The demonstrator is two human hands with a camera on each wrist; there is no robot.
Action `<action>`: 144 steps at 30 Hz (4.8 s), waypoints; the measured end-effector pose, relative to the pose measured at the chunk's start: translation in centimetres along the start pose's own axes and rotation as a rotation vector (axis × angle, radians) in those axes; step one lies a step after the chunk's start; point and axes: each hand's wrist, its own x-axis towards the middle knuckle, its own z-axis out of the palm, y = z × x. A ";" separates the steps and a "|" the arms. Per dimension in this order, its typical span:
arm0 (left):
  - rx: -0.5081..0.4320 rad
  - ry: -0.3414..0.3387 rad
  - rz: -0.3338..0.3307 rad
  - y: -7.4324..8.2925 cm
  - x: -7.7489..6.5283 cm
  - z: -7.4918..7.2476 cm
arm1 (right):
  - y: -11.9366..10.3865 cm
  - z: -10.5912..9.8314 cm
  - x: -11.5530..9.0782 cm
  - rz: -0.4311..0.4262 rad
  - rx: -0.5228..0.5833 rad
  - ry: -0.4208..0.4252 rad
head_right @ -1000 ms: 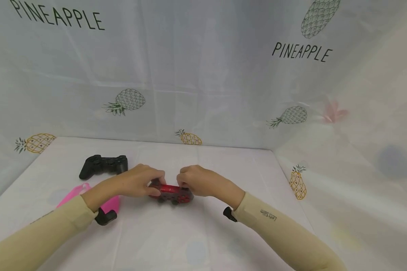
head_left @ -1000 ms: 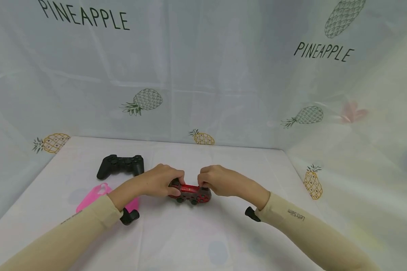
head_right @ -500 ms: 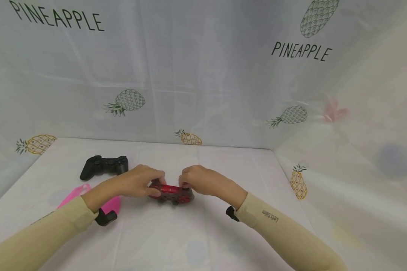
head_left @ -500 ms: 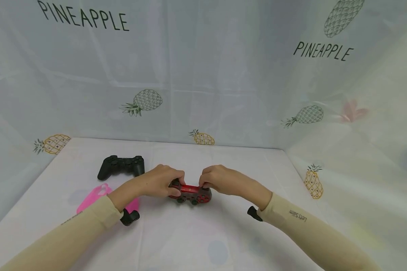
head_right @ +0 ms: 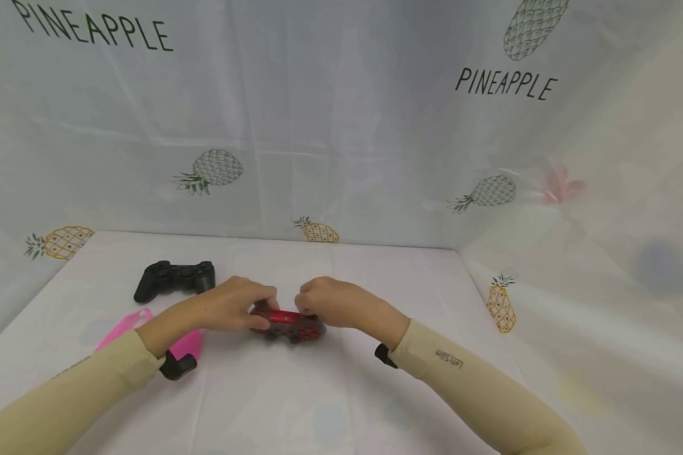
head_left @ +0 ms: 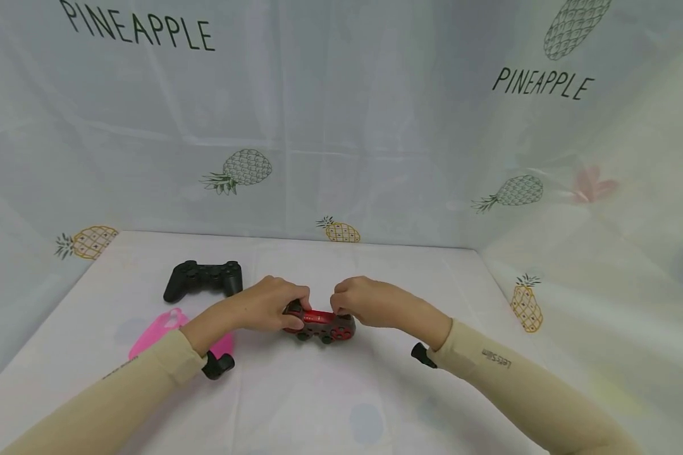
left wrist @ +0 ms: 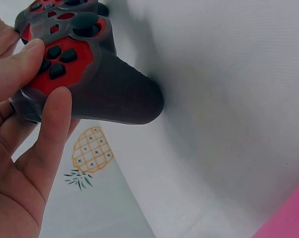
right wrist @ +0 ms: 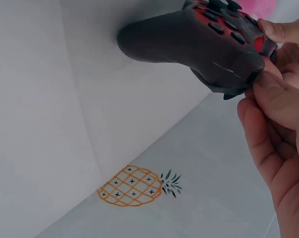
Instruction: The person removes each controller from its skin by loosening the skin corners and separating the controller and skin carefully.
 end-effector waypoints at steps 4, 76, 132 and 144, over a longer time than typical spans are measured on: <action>-0.001 -0.008 -0.007 0.1 0.0 0.0 | 0.0 0.2 0.2 -0.009 -0.070 -0.050; -0.090 -0.043 -0.066 -1.5 1.5 -0.2 | 4.1 7.4 -3.8 -0.048 0.247 0.488; -0.169 0.086 0.007 0.7 -0.9 2.0 | -0.5 7.1 -2.4 0.241 0.493 0.432; -0.207 0.034 -0.020 0.6 -1.7 2.2 | -0.7 7.1 -2.5 0.105 0.491 0.356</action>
